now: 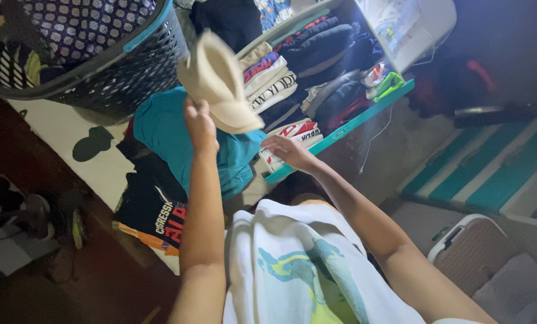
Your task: The person folds various garments one by one and places them into a drawer. They handle shirts, shorts, and pants, folding each item neatly before stacking them inside the drawer.
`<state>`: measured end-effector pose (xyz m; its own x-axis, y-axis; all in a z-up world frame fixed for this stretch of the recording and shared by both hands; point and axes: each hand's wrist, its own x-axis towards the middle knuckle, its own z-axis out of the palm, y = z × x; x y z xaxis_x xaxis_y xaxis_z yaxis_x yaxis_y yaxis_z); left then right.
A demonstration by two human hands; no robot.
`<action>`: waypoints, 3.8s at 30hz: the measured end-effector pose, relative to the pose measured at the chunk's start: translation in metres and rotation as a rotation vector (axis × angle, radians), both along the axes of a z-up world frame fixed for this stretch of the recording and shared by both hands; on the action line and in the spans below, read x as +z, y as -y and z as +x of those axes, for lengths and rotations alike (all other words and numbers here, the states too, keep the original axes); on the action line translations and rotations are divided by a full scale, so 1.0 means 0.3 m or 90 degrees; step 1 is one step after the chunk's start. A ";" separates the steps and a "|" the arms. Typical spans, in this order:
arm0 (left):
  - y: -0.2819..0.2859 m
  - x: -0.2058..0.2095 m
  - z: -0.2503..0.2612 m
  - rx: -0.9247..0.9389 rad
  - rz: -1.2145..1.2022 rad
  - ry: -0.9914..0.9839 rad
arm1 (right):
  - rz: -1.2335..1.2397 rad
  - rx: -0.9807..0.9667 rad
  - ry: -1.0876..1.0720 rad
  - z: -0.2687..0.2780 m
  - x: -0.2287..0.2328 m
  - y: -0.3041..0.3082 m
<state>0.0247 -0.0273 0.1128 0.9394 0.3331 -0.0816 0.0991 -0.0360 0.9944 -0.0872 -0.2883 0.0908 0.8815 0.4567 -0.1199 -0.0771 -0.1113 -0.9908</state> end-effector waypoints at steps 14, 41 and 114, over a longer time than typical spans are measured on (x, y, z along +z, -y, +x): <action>0.081 0.019 0.571 -0.047 -0.300 -0.119 | -0.015 0.170 -0.051 0.163 -0.073 0.007; -0.236 0.076 -0.326 0.192 0.759 -0.189 | -0.381 0.176 0.449 0.390 0.021 -0.092; 0.173 -0.009 0.148 -0.306 -0.216 -0.365 | 0.266 -0.195 -0.527 0.665 -0.206 0.608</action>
<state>0.0690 -0.0792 0.1101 0.7550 -0.2238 -0.6164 0.6457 0.0897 0.7583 0.1123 -0.4706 0.0289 0.6791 0.3687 -0.6347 -0.7333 0.3778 -0.5652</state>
